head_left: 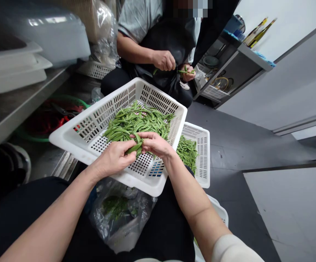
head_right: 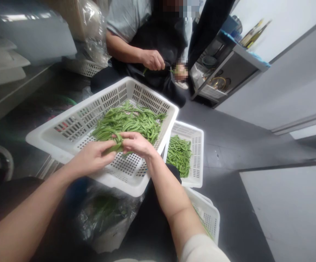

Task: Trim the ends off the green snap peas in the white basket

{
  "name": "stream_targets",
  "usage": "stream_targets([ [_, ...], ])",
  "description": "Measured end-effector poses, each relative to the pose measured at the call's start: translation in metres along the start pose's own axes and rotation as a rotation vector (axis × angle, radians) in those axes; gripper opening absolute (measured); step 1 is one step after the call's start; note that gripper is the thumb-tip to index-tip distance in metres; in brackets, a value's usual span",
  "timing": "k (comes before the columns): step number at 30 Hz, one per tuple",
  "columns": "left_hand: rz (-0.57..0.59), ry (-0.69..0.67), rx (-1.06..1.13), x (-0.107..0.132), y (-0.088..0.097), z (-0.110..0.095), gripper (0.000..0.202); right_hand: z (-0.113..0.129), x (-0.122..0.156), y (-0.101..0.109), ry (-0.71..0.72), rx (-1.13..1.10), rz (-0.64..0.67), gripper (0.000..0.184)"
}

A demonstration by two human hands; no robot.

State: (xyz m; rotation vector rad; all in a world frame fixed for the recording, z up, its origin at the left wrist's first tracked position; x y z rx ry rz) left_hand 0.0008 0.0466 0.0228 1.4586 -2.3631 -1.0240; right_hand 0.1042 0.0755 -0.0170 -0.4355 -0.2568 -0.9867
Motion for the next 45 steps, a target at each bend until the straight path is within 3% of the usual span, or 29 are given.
stream_targets([
  [3, -0.011, 0.086, 0.053, 0.001, 0.008, 0.007, 0.012, 0.000, 0.004, -0.003, 0.008, 0.099, 0.045, 0.031],
  [7, -0.277, 0.312, 0.336, 0.006, 0.031, 0.027, 0.012, 0.000, 0.009, -0.004, -0.007, 0.082, 0.112, 0.034],
  [10, -0.393, 0.470, 0.629, 0.011, 0.028, 0.040, 0.012, 0.004, 0.011, -0.002, 0.022, -0.010, 0.149, 0.039],
  [12, -0.355, 0.503, 0.664, 0.010, 0.021, 0.041, 0.021, 0.004, 0.010, -0.004, 0.027, -0.049, 0.179, 0.037],
  [16, -0.192, 0.402, 0.531, 0.002, 0.008, 0.030, 0.038, 0.000, 0.008, -0.013, 0.018, -0.010, 0.199, 0.034],
  [19, -0.177, 0.362, 0.495, 0.000, 0.005, 0.026, 0.038, 0.003, 0.009, -0.015, 0.094, 0.232, 0.052, 0.027],
  [22, -0.167, 0.406, 0.573, 0.003, 0.001, 0.030, 0.036, 0.022, 0.019, -0.017, 0.305, 0.594, -0.167, 0.026],
  [24, -0.120, 0.449, 0.692, 0.005, -0.006, 0.032, 0.037, 0.028, 0.025, -0.023, 0.386, 0.696, -0.169, 0.026],
  [28, -0.036, 0.465, 0.952, 0.006, -0.017, 0.032, 0.040, 0.017, 0.020, -0.026, 0.252, 0.424, 0.034, 0.031],
  [31, -0.024, 0.434, 1.024, 0.005, -0.017, 0.028, 0.038, 0.015, 0.013, -0.006, 0.203, 0.074, -0.047, 0.033],
  [34, 0.004, 0.431, 0.954, 0.006, -0.015, 0.024, 0.034, 0.022, 0.015, 0.034, 0.293, -0.252, -0.370, 0.024],
  [36, 0.033, 0.423, 0.851, 0.006, -0.014, 0.021, 0.032, 0.022, 0.019, 0.047, 0.296, -0.356, -0.484, 0.021],
  [38, 0.035, 0.382, 0.709, 0.005, -0.012, 0.018, 0.031, 0.021, 0.019, 0.037, 0.231, -0.233, -0.411, 0.020],
  [41, 0.017, 0.308, 0.450, 0.002, -0.010, 0.015, 0.028, 0.021, 0.017, 0.004, 0.226, 0.144, -0.257, 0.021],
  [43, 0.022, 0.288, 0.314, 0.001, -0.011, 0.015, 0.027, 0.024, 0.018, -0.006, 0.305, 0.222, -0.285, 0.022],
  [45, 0.043, 0.275, 0.274, 0.001, -0.012, 0.015, 0.028, 0.025, 0.018, -0.002, 0.336, 0.153, -0.347, 0.026],
])
Point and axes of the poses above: each hand's wrist, its own x-axis away from the middle knuckle, its own y-axis out of the back of the hand, z = x × y, the point moved 7 cm from there along -x, towards the middle knuckle, and after that the axes turned 5 degrees about -y, right-handed, at the moved point
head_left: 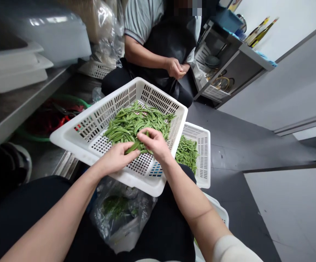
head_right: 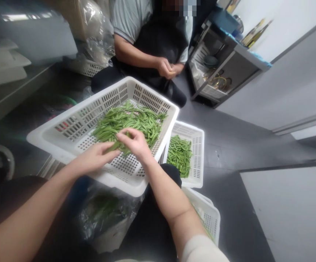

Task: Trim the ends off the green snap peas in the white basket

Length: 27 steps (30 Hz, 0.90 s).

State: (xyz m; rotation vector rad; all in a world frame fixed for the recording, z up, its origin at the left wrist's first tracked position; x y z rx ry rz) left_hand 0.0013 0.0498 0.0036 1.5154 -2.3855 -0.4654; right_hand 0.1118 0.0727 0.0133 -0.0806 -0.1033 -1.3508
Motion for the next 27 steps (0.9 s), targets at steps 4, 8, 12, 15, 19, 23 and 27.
stream_targets([
  [4, 0.043, -0.027, 0.063, 0.004, 0.003, -0.006, 0.030, -0.005, -0.007, 0.021, -0.106, -0.119, -0.033, 0.035],
  [8, 0.062, -0.075, 0.050, 0.008, 0.007, -0.018, 0.030, -0.008, -0.010, 0.031, -0.181, -0.149, 0.032, 0.039],
  [12, 0.014, -0.145, -0.081, 0.009, 0.003, -0.023, 0.028, -0.015, -0.009, 0.022, -0.195, -0.089, 0.038, 0.036],
  [15, -0.020, -0.224, -0.181, 0.009, -0.004, -0.026, 0.024, -0.016, -0.007, 0.011, -0.081, 0.045, -0.041, 0.026],
  [19, 0.030, -0.249, -0.116, 0.009, -0.008, -0.024, 0.021, -0.013, -0.002, -0.006, -0.005, 0.242, 0.034, 0.020],
  [23, -0.256, -0.072, 0.265, 0.007, 0.031, -0.006, 0.018, -0.008, 0.004, -0.009, -0.075, 0.029, 0.253, 0.038],
  [27, -0.282, 0.054, 0.394, 0.005, 0.040, 0.002, 0.017, -0.005, 0.011, -0.014, -0.144, -0.147, 0.446, 0.052],
])
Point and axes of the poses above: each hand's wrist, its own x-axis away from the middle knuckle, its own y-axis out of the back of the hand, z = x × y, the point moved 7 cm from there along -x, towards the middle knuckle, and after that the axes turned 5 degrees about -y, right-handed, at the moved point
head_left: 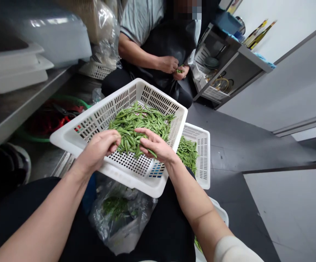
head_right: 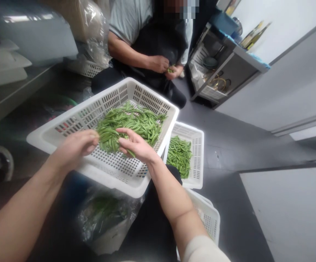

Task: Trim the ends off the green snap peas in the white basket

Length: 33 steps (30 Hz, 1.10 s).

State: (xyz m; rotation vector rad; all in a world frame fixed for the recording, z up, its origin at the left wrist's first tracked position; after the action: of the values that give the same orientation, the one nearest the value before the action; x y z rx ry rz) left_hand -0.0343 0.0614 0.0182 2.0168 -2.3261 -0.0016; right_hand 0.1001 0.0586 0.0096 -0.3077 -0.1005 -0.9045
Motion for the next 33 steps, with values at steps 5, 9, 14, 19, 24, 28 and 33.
stream_targets([
  [5, 0.211, 0.069, -0.026, 0.005, -0.027, 0.007, 0.027, -0.003, -0.001, -0.012, 0.015, 0.029, 0.107, 0.057],
  [9, 0.266, 0.100, 0.028, 0.007, -0.036, 0.014, 0.034, -0.004, -0.001, -0.014, -0.001, 0.102, 0.122, 0.055],
  [14, 0.227, 0.208, 0.327, 0.007, -0.036, 0.027, 0.034, 0.019, 0.005, -0.002, 0.124, 0.649, -0.160, 0.039],
  [19, 0.298, 0.240, 0.637, 0.008, -0.044, 0.019, 0.034, 0.027, 0.007, -0.015, 0.228, 0.682, -0.122, 0.027],
  [24, 0.226, 0.079, 0.760, 0.009, -0.023, -0.008, 0.032, 0.025, -0.002, 0.003, 0.260, 0.104, -0.161, 0.023],
  [28, 0.592, 0.045, 0.319, 0.035, -0.020, -0.017, 0.032, 0.019, -0.013, 0.037, 0.123, -0.005, -0.385, 0.007],
  [33, 1.085, 0.128, -0.454, 0.091, -0.052, 0.019, 0.016, -0.019, -0.049, 0.028, -0.318, 0.609, -0.278, 0.009],
])
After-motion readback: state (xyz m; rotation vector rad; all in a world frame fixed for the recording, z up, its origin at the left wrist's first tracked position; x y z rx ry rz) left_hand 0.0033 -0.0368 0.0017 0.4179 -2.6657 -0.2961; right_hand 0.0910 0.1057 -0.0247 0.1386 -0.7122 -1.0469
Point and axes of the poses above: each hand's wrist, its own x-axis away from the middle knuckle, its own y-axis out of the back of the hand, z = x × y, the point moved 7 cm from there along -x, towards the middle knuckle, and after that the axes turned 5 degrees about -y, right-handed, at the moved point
